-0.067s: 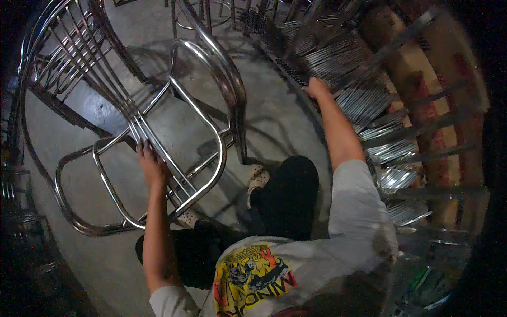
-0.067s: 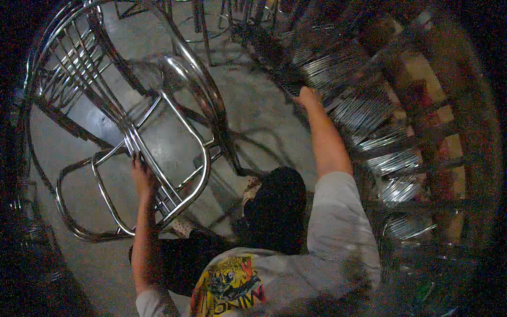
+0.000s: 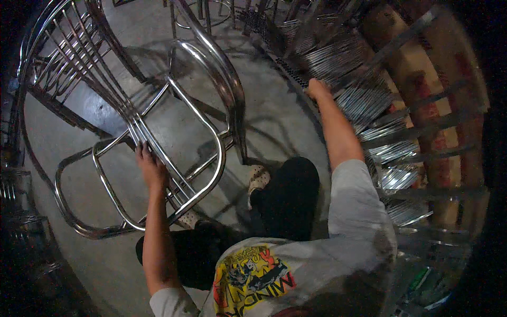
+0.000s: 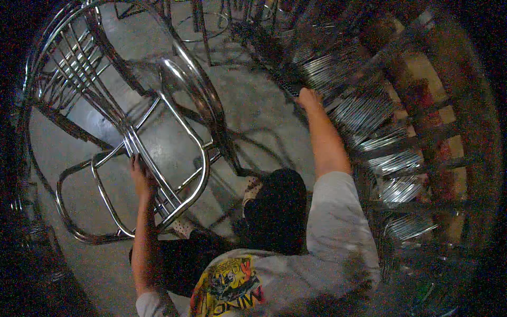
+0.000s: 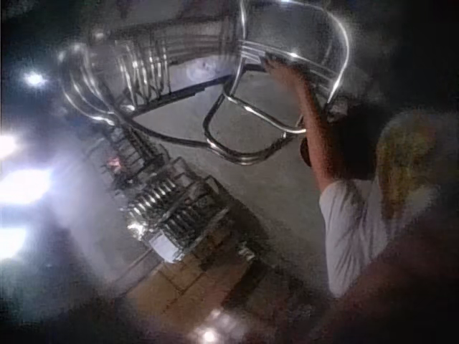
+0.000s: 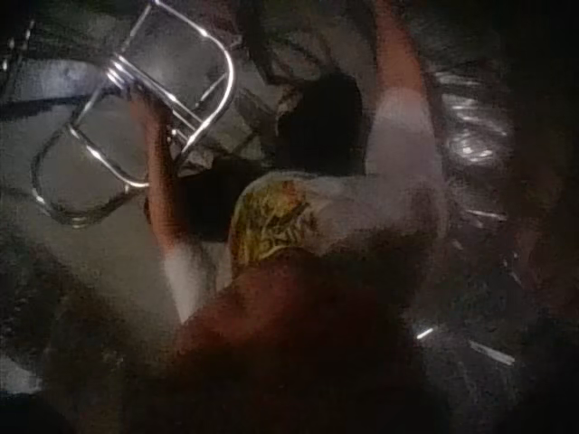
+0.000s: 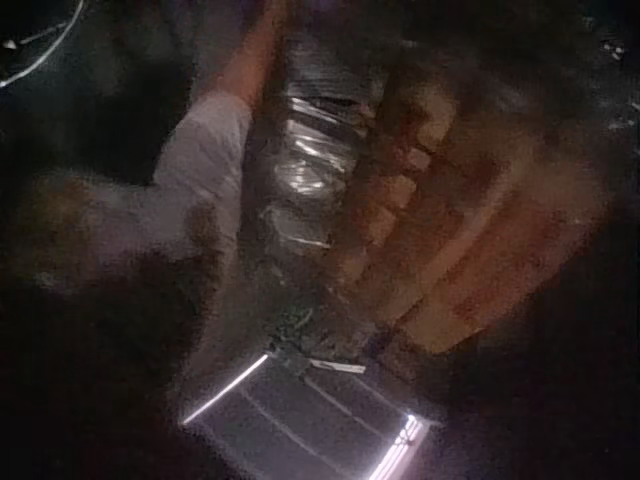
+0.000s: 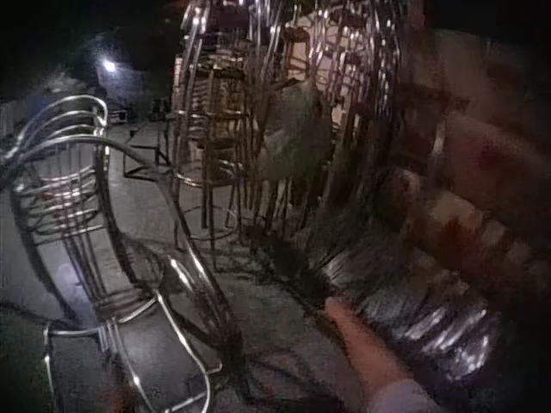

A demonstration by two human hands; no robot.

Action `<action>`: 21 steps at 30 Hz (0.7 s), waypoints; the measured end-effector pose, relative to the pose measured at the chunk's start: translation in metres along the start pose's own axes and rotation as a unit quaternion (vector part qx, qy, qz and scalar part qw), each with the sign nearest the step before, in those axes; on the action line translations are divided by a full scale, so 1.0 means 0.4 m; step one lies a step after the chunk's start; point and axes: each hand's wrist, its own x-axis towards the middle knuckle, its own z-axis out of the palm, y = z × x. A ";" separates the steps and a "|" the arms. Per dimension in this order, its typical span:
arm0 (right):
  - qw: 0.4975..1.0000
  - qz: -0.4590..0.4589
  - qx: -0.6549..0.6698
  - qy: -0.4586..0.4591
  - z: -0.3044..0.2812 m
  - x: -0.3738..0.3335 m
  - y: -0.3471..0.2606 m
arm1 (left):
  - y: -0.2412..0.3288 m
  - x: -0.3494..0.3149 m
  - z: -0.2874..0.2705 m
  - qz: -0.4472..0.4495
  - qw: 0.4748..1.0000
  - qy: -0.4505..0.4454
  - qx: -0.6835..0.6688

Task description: The person assembles a metal chair by inserting multiple thin metal rods into the seat frame. They pick up rods from a nearby pile and fit them one by one into the chair's seat structure.

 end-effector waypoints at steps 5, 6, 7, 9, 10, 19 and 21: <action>0.994 -0.042 -0.021 0.102 0.015 0.005 0.014 | 0.022 0.005 -0.019 0.013 1.000 -0.005 0.012; 0.986 -0.068 0.016 0.149 -0.010 -0.005 0.014 | 0.025 0.007 -0.019 0.023 1.000 -0.001 0.019; 0.970 -0.094 0.049 0.219 -0.042 -0.025 0.014 | 0.026 0.006 -0.020 0.024 0.999 -0.003 0.022; 0.911 -0.088 0.191 0.356 -0.133 -0.085 0.007 | 0.022 0.008 -0.018 0.027 0.999 0.003 0.020; 0.856 -0.061 0.302 0.416 -0.193 -0.122 0.000 | 0.017 0.008 -0.016 0.025 0.999 -0.004 0.025; 0.200 -0.473 0.855 0.069 -0.548 -0.741 -0.061 | 0.036 0.023 -0.020 0.052 0.997 0.028 0.053; 0.282 -0.531 0.791 0.113 -0.528 -0.876 -0.095 | 0.117 0.012 -0.050 0.014 0.997 0.067 0.029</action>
